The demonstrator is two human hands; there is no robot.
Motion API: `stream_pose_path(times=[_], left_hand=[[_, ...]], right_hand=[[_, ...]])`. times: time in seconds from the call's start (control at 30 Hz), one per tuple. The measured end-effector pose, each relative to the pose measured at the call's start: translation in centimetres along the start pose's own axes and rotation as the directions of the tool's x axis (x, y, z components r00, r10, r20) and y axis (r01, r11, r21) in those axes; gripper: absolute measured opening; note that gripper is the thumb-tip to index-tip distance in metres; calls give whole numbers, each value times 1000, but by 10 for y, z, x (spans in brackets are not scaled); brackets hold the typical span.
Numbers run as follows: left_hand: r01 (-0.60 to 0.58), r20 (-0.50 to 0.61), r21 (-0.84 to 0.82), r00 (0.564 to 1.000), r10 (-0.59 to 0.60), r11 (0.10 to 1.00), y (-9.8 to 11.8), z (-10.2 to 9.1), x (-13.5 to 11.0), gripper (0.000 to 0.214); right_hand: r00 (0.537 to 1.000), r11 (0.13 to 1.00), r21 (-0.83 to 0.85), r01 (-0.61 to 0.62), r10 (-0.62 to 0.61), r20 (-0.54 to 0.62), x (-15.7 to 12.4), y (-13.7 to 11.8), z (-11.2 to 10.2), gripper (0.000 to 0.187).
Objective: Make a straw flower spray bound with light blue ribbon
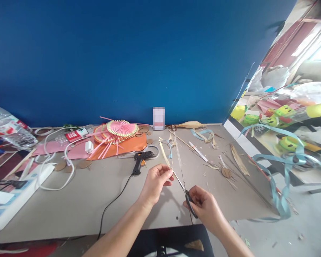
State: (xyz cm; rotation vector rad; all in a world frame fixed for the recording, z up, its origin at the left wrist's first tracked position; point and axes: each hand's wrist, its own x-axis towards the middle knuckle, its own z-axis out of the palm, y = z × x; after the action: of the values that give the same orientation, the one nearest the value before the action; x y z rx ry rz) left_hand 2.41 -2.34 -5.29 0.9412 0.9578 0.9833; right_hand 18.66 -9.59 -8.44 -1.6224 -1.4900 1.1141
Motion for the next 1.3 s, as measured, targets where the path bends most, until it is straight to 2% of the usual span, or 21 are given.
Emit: stream_pose_path(times=[0.23,0.9,1.3], left_hand=[[8,-38,17,999,-7,1000,1,-3,2,21],[-18,-29,56,999,20,998,0,-1,1,19],[-2,-14,41,1000,2,999,1,0,1,18]], right_hand=[[999,999,-44,0,-2,-39,0,0,-2,23],[998,995,-97,17,-22,-56,0,-4,-5,21],[1000,997,-76,-6,5,-17,0,-3,-5,22]])
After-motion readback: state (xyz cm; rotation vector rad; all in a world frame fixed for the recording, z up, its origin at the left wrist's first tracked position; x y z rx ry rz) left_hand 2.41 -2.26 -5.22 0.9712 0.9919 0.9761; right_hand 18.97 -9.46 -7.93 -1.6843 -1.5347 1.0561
